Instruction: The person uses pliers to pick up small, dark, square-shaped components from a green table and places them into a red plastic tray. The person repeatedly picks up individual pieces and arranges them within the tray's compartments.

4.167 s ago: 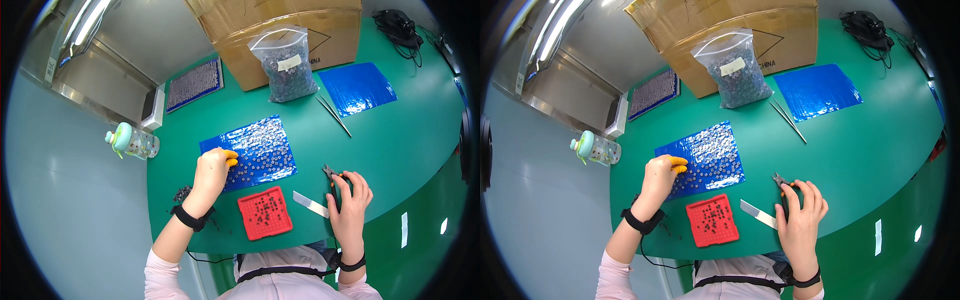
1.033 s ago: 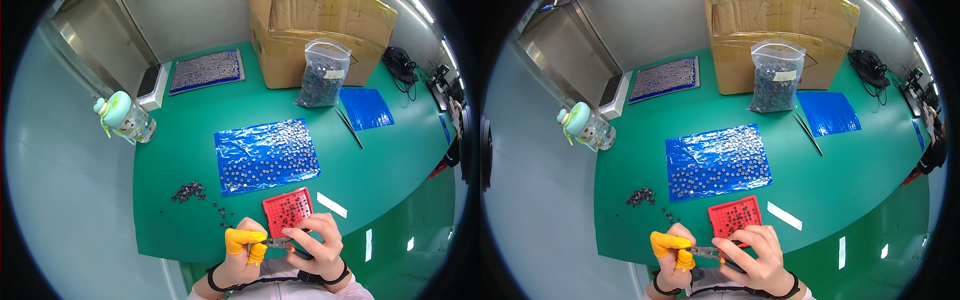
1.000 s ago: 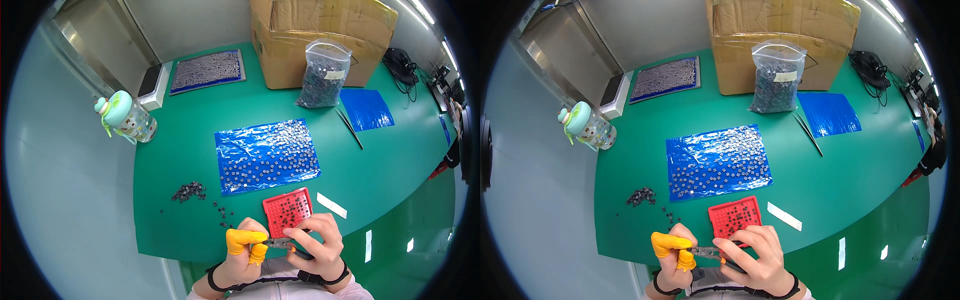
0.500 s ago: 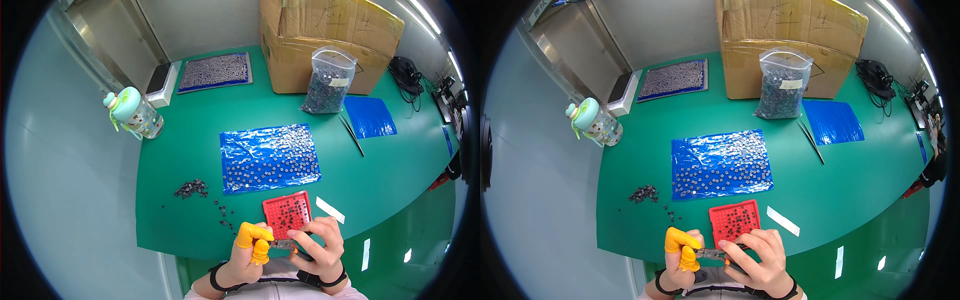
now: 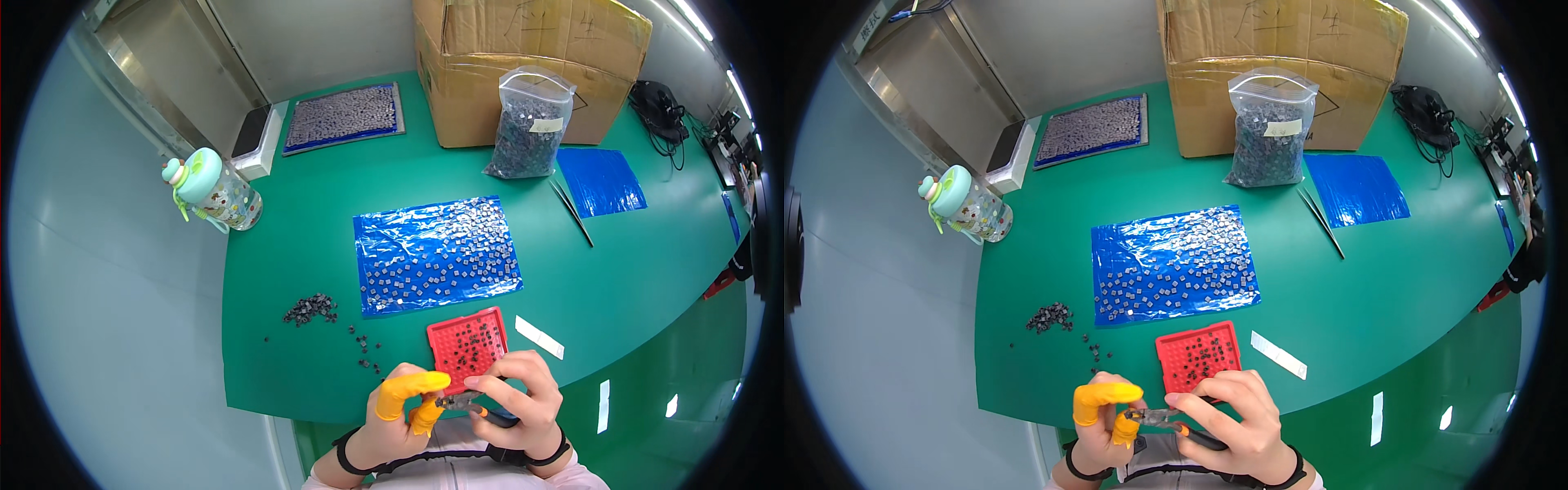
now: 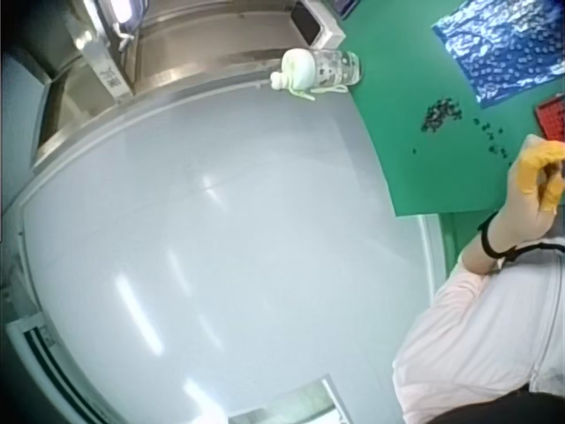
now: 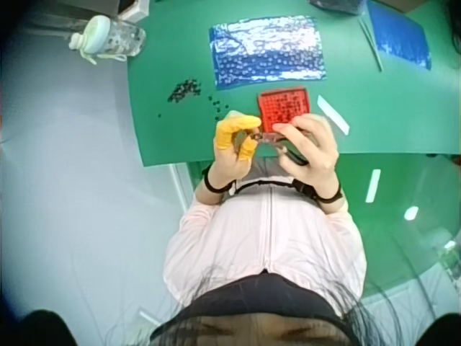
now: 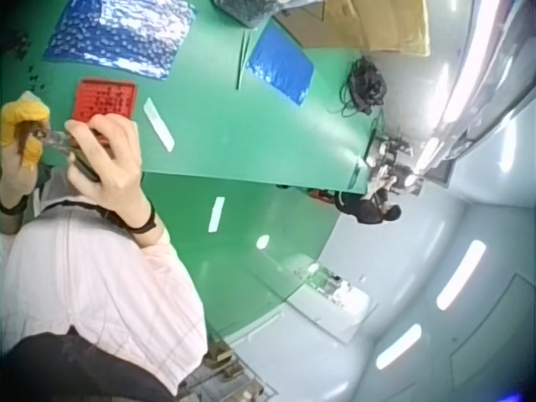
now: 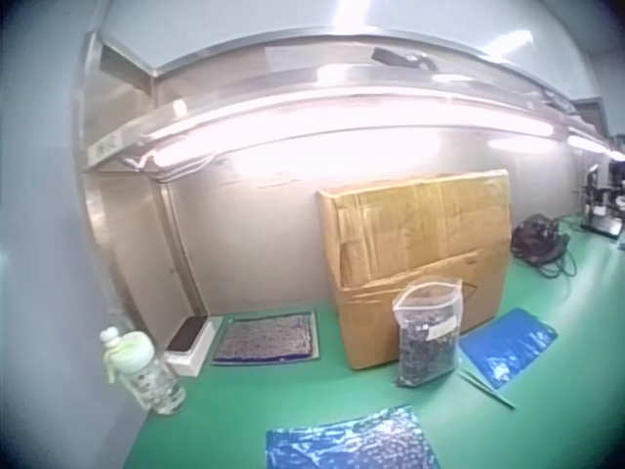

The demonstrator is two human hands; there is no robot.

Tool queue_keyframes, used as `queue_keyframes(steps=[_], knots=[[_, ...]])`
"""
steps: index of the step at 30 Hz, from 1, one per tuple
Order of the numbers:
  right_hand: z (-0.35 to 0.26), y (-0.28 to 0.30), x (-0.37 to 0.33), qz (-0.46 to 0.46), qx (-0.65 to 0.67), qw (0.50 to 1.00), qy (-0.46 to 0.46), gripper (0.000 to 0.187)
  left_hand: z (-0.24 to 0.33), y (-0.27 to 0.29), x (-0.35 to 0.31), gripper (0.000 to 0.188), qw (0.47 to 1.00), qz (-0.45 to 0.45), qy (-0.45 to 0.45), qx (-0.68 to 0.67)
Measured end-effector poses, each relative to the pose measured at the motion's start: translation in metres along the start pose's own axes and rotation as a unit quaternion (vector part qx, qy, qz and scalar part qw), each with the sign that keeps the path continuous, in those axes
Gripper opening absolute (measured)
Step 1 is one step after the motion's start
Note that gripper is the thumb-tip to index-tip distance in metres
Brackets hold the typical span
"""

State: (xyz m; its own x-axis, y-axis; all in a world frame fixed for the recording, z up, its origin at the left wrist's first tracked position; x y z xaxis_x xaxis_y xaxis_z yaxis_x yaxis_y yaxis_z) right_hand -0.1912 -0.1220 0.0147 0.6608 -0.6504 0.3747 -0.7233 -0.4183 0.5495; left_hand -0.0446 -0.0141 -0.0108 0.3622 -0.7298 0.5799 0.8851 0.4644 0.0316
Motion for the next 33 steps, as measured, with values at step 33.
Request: queue_keyframes(steps=[33], knots=[[-0.003,-0.002,-0.001,0.026,-0.048,0.998,0.031,0.048,0.006,0.008,0.002,0.021,0.994,0.048,0.041,-0.086]])
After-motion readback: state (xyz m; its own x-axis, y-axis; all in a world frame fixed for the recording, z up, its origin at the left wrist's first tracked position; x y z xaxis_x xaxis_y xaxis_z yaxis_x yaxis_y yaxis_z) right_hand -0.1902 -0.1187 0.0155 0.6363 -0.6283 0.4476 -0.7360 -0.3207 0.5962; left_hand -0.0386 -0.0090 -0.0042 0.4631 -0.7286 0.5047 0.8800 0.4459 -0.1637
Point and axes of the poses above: each hand's wrist, its own x-axis towards the middle knuckle, its own y-axis out of the back of the hand, z = x × y, the point moved 1 cm from there along x, towards the middle knuckle, and after that the axes turned 11 degrees about -y, right-handed, at the moved point
